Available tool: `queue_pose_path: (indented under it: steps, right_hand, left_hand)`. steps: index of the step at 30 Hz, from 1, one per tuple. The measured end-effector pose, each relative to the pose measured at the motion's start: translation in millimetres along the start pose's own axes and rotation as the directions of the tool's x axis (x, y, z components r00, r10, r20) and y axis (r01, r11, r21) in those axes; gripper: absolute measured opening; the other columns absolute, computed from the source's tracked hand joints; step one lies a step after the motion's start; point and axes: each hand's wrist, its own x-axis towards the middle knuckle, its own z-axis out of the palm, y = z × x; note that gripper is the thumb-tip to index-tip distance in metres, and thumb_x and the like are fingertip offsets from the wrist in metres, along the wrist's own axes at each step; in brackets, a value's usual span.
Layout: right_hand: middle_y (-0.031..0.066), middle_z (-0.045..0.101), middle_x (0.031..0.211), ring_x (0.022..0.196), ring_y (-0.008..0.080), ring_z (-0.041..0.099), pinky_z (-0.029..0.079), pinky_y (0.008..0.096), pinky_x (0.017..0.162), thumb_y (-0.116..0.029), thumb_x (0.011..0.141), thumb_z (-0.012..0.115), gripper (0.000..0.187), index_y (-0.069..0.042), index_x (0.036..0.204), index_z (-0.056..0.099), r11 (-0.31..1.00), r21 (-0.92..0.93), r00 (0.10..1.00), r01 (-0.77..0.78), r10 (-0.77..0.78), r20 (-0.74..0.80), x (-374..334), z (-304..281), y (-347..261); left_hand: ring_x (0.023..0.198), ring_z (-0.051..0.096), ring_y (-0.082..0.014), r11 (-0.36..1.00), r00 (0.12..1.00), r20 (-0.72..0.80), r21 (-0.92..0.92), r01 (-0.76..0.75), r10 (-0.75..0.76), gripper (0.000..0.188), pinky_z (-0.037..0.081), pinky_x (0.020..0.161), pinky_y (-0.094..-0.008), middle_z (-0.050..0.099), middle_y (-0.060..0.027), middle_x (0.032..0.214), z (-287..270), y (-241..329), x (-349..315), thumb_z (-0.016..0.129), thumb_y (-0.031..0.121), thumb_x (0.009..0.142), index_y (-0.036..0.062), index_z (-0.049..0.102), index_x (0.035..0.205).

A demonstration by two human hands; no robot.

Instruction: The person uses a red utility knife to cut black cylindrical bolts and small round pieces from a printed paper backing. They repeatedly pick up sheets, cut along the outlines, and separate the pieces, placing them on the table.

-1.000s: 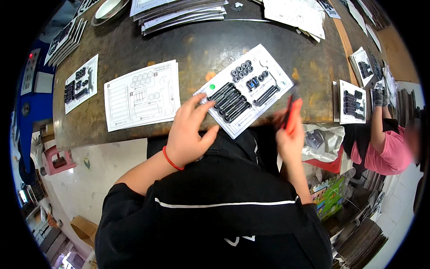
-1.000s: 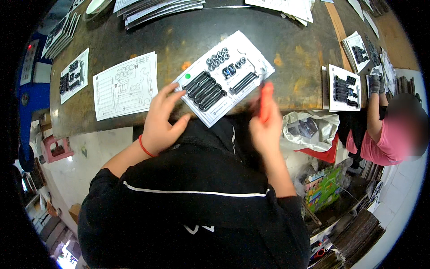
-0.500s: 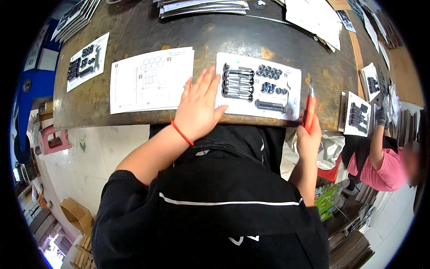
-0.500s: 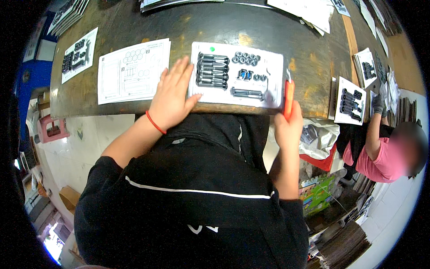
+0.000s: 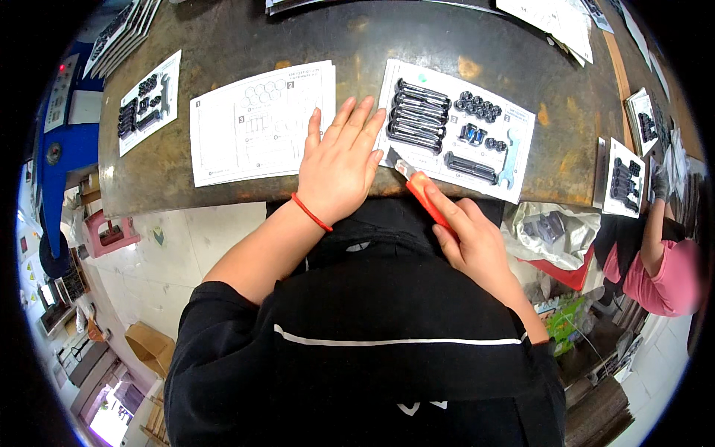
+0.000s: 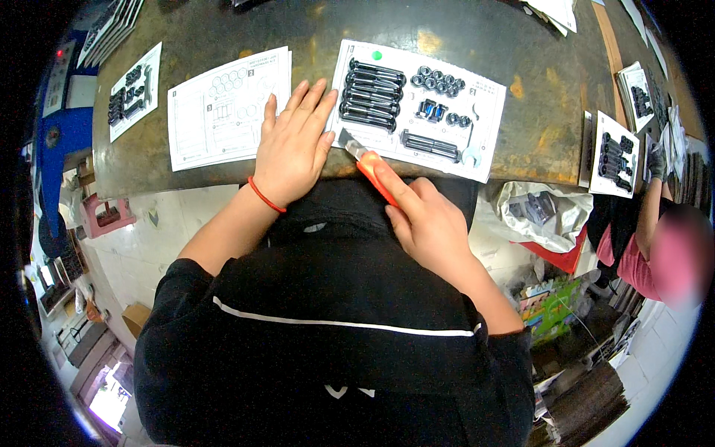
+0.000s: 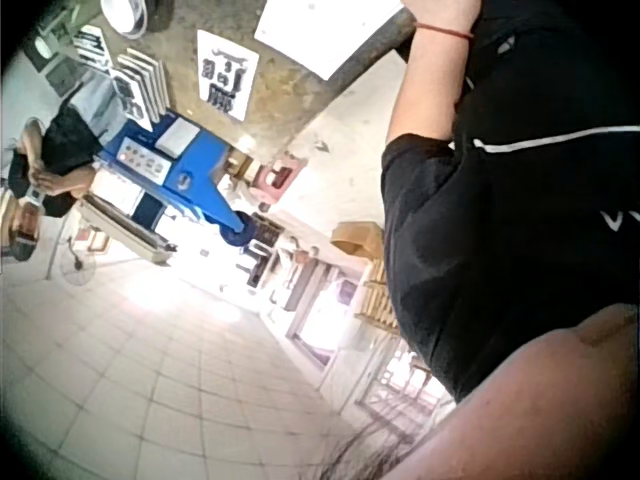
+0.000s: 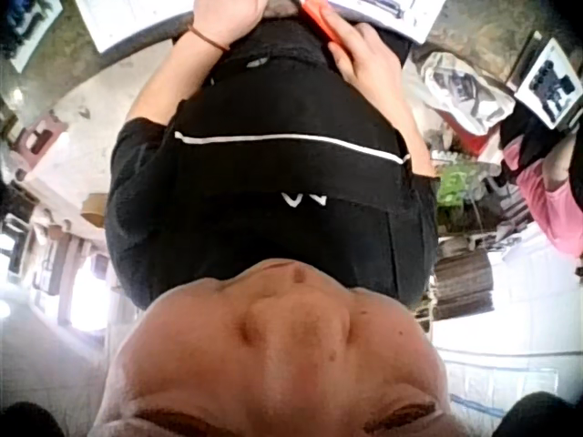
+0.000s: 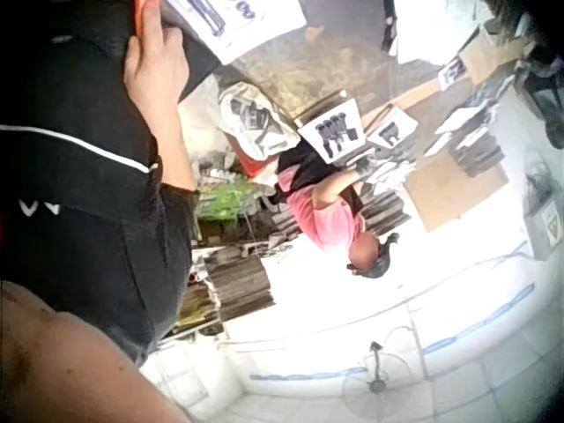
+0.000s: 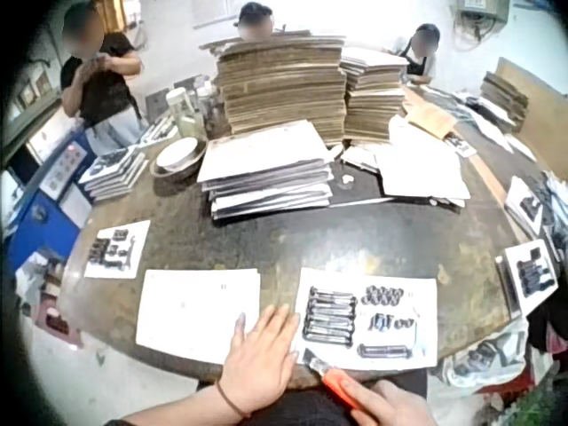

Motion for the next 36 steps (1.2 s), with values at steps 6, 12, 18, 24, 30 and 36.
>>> queue_pose_path:
  steps: [6,12,18,24,30,36]
  right_hand:
    - [0.0099,0.055,0.087,0.071,0.0287,0.062,0.052,0.0396,0.061,-0.015,0.086,0.067,0.06,-0.03,0.142,0.051,0.99,-0.138,1.0,-0.009,0.007,-0.019,9.8,10.2,-3.7]
    - [0.0101,0.055,0.09,0.074,0.0315,0.061,0.051,0.0412,0.065,-0.015,0.087,0.067,0.06,-0.031,0.142,0.051,0.948,-0.204,0.969,-0.246,0.239,-0.056,-7.8,-1.1,-12.5]
    - [0.0117,0.06,0.094,0.084,0.0315,0.065,0.054,0.0397,0.072,-0.013,0.086,0.068,0.06,-0.021,0.143,0.05,0.928,-0.182,0.938,-0.324,0.34,0.063,-26.7,-33.9,-10.6]
    - [0.0094,0.063,0.118,0.112,0.0184,0.059,0.046,0.032,0.098,0.001,0.087,0.065,0.05,-0.003,0.135,0.052,0.895,0.363,0.961,-0.259,0.278,0.001,-11.8,-74.2,11.5]
    - [0.0045,0.065,0.095,0.072,0.0093,0.054,0.047,0.0242,0.07,-0.006,0.096,0.055,0.042,-0.007,0.138,0.054,0.904,0.362,0.973,-0.229,0.208,0.096,76.4,-111.0,55.8]
    - [-0.0018,0.06,0.075,0.057,0.005,0.048,0.043,0.021,0.052,-0.015,0.096,0.06,0.039,-0.015,0.135,0.061,0.95,0.272,0.952,-0.152,0.066,0.299,157.3,-124.1,65.4]
  left_hand:
    - [0.143,0.034,-0.0278,1.0,1.0,0.026,0.025,0.002,-0.002,0.052,0.017,0.115,-0.0611,0.04,-0.0089,0.153,0.0,1.9,2.4,0.052,0.023,0.096,0.0123,0.043,0.146]
    - [0.143,0.035,-0.0259,0.999,0.999,0.035,0.055,0.004,-0.006,0.053,0.016,0.114,-0.0632,0.04,-0.0078,0.153,1.0,0.7,-0.7,0.052,0.023,0.096,0.0124,0.042,0.147]
    - [0.137,0.042,-0.0243,0.998,0.999,-0.043,0.063,0.005,-0.003,0.05,0.021,0.112,-0.0628,0.047,-0.0073,0.147,2.1,1.5,0.6,0.06,0.025,0.091,0.0126,0.051,0.139]
    - [0.135,0.042,-0.0322,0.942,0.966,-0.224,-0.275,-0.192,0.131,0.058,0.032,0.108,-0.0517,0.049,-0.0123,0.142,0.8,2.3,0.1,0.076,0.024,0.077,0.0127,0.058,0.131]
    - [0.142,0.034,-0.0326,0.981,0.984,-0.175,-0.195,0.008,-0.042,0.082,0.026,0.113,-0.054,0.042,-0.0138,0.148,-5.0,-1.9,33.8,0.082,0.042,0.069,0.0075,0.052,0.137]
    - [0.141,0.037,-0.0309,0.99,0.997,-0.074,-0.139,-0.002,-0.009,0.09,0.022,0.116,-0.0554,0.046,-0.0146,0.146,6.9,-8.8,34.9,0.076,0.053,0.073,-0.0003,0.047,0.139]
